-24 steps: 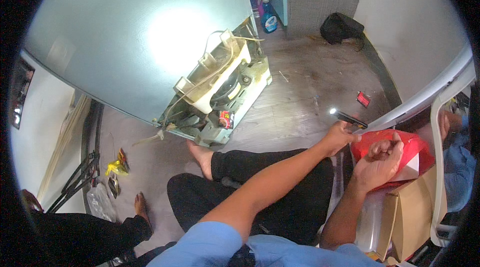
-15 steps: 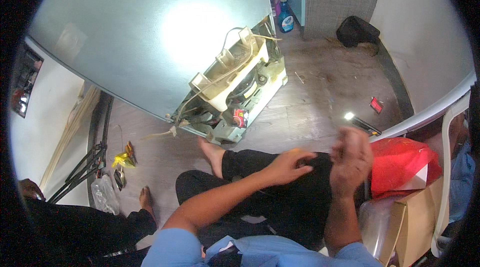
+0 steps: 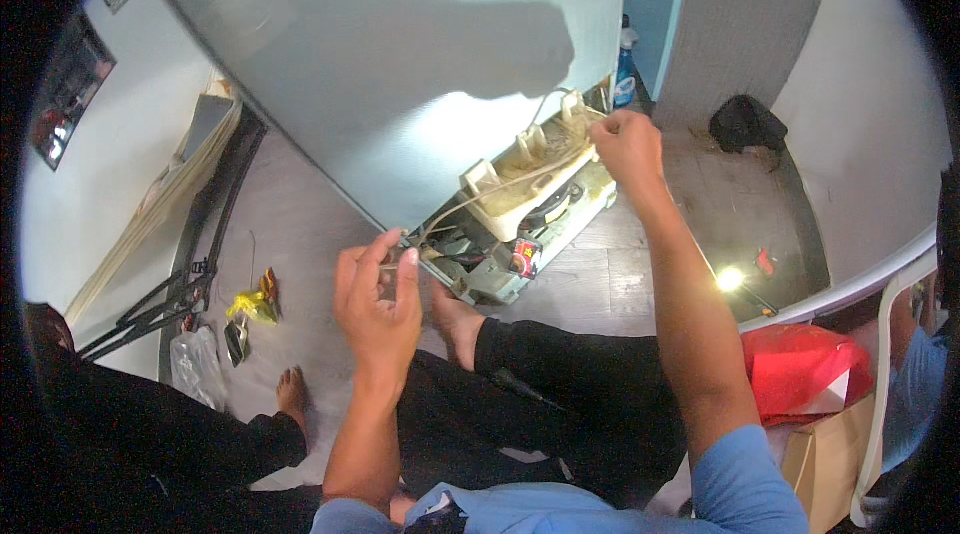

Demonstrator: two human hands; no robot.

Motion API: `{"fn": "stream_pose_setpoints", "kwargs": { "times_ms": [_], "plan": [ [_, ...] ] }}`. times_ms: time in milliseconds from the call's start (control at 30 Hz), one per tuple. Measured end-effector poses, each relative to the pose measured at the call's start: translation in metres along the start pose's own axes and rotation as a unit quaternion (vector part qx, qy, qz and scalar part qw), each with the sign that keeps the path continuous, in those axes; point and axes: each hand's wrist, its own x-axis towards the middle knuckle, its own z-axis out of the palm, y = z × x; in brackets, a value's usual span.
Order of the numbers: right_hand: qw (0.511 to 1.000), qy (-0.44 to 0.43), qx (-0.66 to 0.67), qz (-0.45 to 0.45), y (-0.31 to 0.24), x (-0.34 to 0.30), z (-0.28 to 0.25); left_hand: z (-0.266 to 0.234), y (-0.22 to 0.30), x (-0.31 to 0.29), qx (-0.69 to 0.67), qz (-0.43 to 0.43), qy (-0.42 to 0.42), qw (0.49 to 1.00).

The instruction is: The person sits on the floor and uses a screwdriver to remove screws from the back panel of a refrigerator. They then use a multimeter to test electrical components and wires within the appliance's internal assembly.

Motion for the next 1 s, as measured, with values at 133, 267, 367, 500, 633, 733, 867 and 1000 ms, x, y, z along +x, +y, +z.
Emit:
{"fn": "stream_pose_setpoints", "kwargs": {
  "times_ms": [133,267,367,500,633,733,867,1000],
  "plan": [
    [0.998,0.021,0.05,0.036,-0.008,0.0,-0.008,0.012,0.002,0.01,0.013,0.179,-0.043,0.983],
    [0.999,-0.042,-0.02,0.014,-0.023,-0.002,0.001,0.049,0.0,0.026,0.091,0.171,-0.147,0.97],
    [0.998,-0.055,-0.011,0.007,-0.02,-0.006,0.002,0.063,0.0,0.03,0.149,0.095,-0.224,0.958],
    [0.996,-0.051,0.066,0.033,-0.008,-0.06,-0.033,0.06,-0.004,0.028,0.182,0.058,-0.248,0.95],
    [0.974,-0.177,0.071,0.12,0.038,-0.115,-0.047,0.059,-0.006,0.017,0.217,0.079,-0.296,0.927],
    [0.953,-0.288,0.024,0.092,0.069,-0.145,-0.029,0.066,-0.015,0.008,0.221,0.12,-0.299,0.921],
    [0.88,-0.472,-0.03,0.04,0.084,-0.171,0.005,0.065,-0.024,-0.008,0.232,0.202,-0.265,0.914],
    [0.892,-0.439,-0.103,-0.021,0.078,-0.171,0.017,0.067,-0.051,-0.014,0.297,0.136,-0.339,0.882]
  ]
}}
